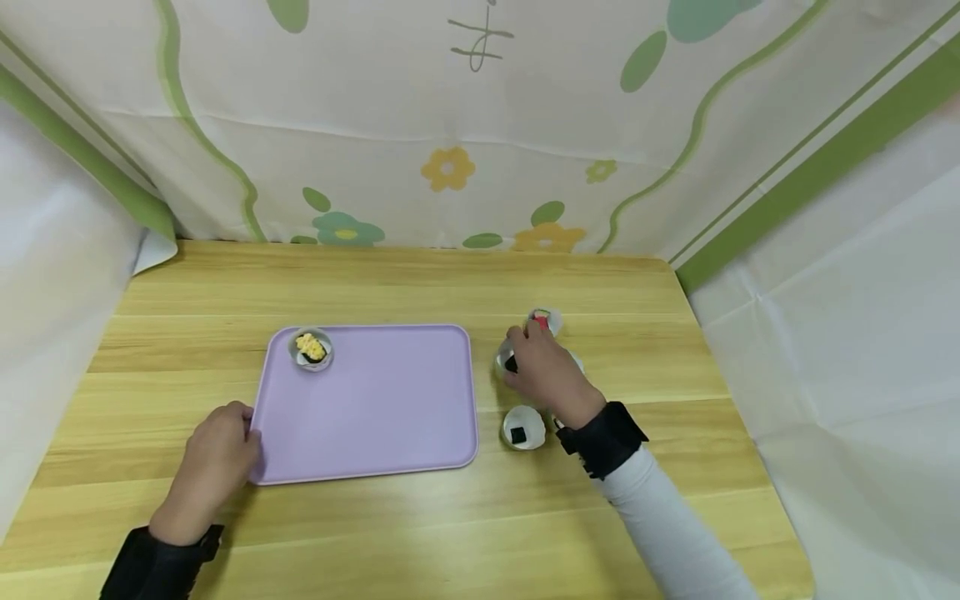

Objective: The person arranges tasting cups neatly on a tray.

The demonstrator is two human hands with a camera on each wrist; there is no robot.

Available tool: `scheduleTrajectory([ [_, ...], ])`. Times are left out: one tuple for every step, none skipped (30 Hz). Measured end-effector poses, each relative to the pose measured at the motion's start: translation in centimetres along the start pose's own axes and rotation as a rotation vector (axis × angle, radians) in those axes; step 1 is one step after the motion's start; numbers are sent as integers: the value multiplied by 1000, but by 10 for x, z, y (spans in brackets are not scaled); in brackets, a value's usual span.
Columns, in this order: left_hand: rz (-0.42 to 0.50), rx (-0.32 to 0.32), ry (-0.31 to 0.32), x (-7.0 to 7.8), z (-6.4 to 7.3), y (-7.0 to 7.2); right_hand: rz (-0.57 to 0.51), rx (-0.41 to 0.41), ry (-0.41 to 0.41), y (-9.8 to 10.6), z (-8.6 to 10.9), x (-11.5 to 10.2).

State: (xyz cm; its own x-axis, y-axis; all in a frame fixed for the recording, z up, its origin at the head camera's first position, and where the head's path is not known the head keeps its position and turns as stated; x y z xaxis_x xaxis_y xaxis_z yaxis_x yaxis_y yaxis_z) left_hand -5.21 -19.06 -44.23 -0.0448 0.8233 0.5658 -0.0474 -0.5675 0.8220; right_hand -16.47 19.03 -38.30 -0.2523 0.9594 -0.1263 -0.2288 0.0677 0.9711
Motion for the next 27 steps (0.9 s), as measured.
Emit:
scheduleTrajectory([
  [-1, 3, 0, 0, 1, 0, 7, 16, 14, 4, -2, -1],
  [-3, 8, -2, 0, 1, 0, 11, 30, 22, 7, -3, -2],
  [-4, 11, -2, 0, 1, 0, 17, 45, 33, 11, -4, -4],
  [-3, 12, -2, 0, 1, 0, 19, 59, 43, 14, -6, -5],
  [-4, 16, -4, 0, 1, 0, 21, 72, 53, 18, -7, -8],
  [-6, 23, -6, 0, 1, 0, 23, 81, 63, 21, -8, -10],
  [-7, 27, -8, -1, 1, 0, 25, 88, 71, 24, -9, -13],
  [-10, 31, -12, -1, 1, 0, 29, 96, 83, 26, -10, -16],
  [-12, 35, -14, -1, 1, 0, 33, 103, 95, 29, -11, -20],
  [-13, 37, -17, 0, 1, 0, 38, 110, 108, 31, -12, -23],
  [-17, 41, -23, 0, 0, 1, 41, 117, 118, 34, -13, -27],
  [-19, 46, -30, 1, 0, 1, 41, 122, 130, 36, -14, -31],
  [-20, 51, -33, 2, -1, 0, 43, 128, 144, 37, -16, -34],
  [-24, 59, -40, 4, -2, 0, 37, 132, 154, 39, -17, -37],
  [-27, 64, -45, 5, -3, -1, 34, 134, 163, 41, -19, -40],
  [-33, 71, -54, 7, -4, -2, 28, 136, 170, 42, -20, -44],
  [-43, 76, -66, 10, -6, -2, 21, 135, 172, 42, -21, -47],
  [-50, 79, -76, 12, -8, -3, 16, 134, 175, 43, -23, -50],
  [-60, 84, -87, 14, -9, -4, 20, 134, 176, 43, -24, -53],
  [-69, 88, -97, 15, -11, -5, 21, 132, 175, 43, -26, -56],
  [-76, 92, -107, 17, -12, -6, 27, 132, 177, 42, -27, -60],
  [-82, 96, -114, 19, -13, -6, 26, 127, 173, 42, -29, -63],
  [-87, 97, -116, 20, -14, -7, 25, 125, 173, 41, -31, -67],
  [-87, 101, -117, 20, -15, -8, 22, 123, 176, 39, -33, -71],
  [-87, 102, -117, 21, -16, -8, 19, 118, 179, 37, -35, -75],
  [-88, 102, -118, 22, -16, -9, 11, 114, 185, 35, -37, -79],
  [-88, 102, -119, 22, -17, -9, 9, 114, 193, 33, -39, -83],
])
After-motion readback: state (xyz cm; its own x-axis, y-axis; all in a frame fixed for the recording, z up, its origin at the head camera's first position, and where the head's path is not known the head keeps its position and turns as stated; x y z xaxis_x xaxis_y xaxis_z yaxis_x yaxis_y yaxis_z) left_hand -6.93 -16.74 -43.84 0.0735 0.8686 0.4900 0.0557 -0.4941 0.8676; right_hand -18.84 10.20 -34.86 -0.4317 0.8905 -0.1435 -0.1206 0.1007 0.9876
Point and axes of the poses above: each hand's wrist, its own z-axis away from the middle knuckle, its own y-axis out of the back of the hand, x = y × z, the point moved 6 cm from there along -z, towards the middle knuckle, and after that the axes turned 10 degrees about -y, right-handed, at the moved point
